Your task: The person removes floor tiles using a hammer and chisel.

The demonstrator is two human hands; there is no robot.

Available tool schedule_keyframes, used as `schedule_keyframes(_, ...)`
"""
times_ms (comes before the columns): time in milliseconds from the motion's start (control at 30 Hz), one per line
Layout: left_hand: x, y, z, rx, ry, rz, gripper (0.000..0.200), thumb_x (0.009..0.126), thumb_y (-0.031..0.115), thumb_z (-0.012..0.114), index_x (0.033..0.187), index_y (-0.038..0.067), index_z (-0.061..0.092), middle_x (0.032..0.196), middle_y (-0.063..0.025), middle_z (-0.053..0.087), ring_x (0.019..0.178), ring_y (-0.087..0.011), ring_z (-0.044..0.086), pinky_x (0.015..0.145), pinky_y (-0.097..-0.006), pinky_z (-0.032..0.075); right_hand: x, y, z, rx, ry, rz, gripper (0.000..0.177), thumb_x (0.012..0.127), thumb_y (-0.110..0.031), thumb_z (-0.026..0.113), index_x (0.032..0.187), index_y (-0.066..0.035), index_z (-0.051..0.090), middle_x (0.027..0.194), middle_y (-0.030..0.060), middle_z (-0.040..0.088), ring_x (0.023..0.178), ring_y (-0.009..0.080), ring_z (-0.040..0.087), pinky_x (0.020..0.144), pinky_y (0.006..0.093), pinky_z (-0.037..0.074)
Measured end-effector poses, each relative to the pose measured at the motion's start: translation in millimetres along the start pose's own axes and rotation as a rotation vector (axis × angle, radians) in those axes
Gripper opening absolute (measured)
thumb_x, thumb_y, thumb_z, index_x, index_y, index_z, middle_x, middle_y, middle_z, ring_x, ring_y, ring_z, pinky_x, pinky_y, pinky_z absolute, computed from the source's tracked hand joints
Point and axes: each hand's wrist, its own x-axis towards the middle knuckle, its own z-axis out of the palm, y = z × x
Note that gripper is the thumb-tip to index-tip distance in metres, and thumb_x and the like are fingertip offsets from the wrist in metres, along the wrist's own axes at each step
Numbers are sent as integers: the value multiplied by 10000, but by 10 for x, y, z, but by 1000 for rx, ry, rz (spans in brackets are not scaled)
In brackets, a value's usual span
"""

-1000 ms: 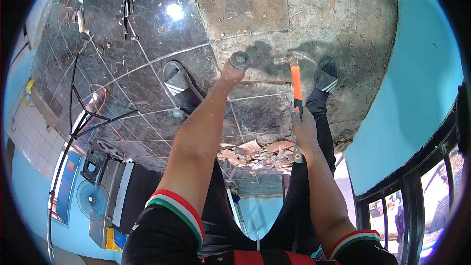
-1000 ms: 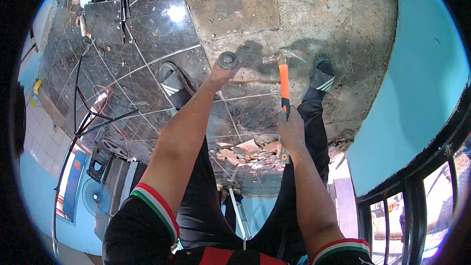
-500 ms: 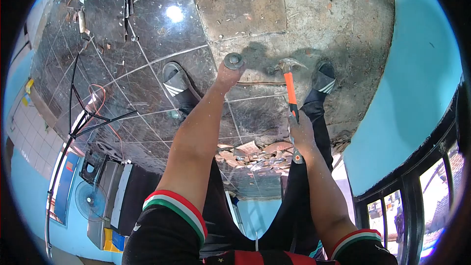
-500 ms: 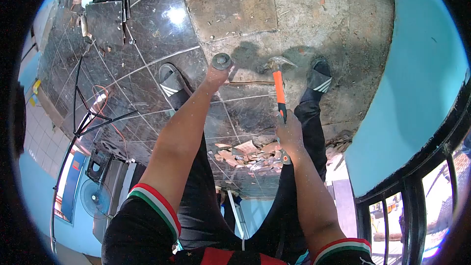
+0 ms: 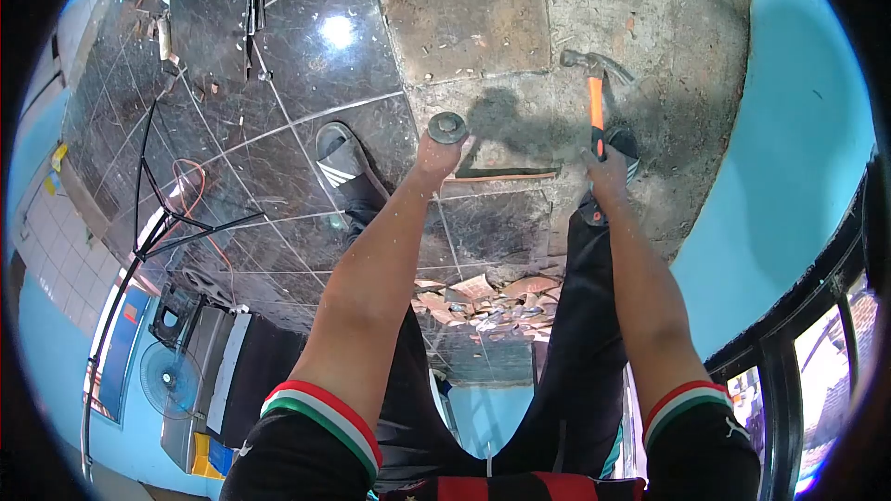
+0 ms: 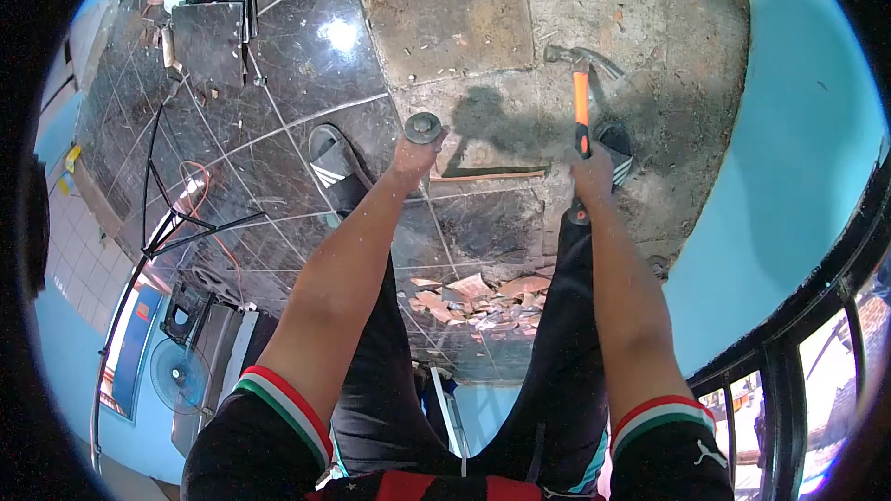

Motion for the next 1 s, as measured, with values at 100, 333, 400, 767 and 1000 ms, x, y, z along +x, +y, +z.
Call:
schedule_keyframes(100,-73,197,-8,-139,61,-132,206,920,244,716,968,63,632,806,-23,624,723,-123,549,651,-320,469,-66,-63,18,-478,320,-144,317,872,-230,690,1121,-45,626,1072,150,626,1004,323,590,829,455,443)
schedule_keyframes(333,-281,592,-50,4,-7,-113,238,904,236,697,1012,29,651,937,-147,708,899,-312,673,803,-381,512,-369,128,936,-950,-448,-565,457,963,-311,465,1342,-78,570,1496,150,453,1364,375,418,1126,536,309)
schedule_keyframes(400,-359,802,-126,-31,41,-111,230,911,240,686,991,27,654,920,-157,700,856,-308,654,785,-385,503,-304,425,1286,-864,-422,-589,419,945,-262,468,1310,-97,593,1394,163,529,1330,339,454,1123,538,316)
schedule_keyframes(767,-1671,1905,-772,-121,268,-216,79,871,56,691,927,22,646,857,-82,674,801,-147,636,725,-320,500,-654,138,648,-592,-585,-490,198,844,-132,558,964,-55,695,934,203,689,905,406,658,870,512,478)
schedule_keyframes(1000,-2180,1864,-626,-126,-156,-420,245,870,255,683,940,21,700,906,-221,708,885,-364,704,745,-430,537,-853,-679,84,-245,-546,-286,241,827,-171,686,978,11,641,815,233,616,808,393,642,723,429,484)
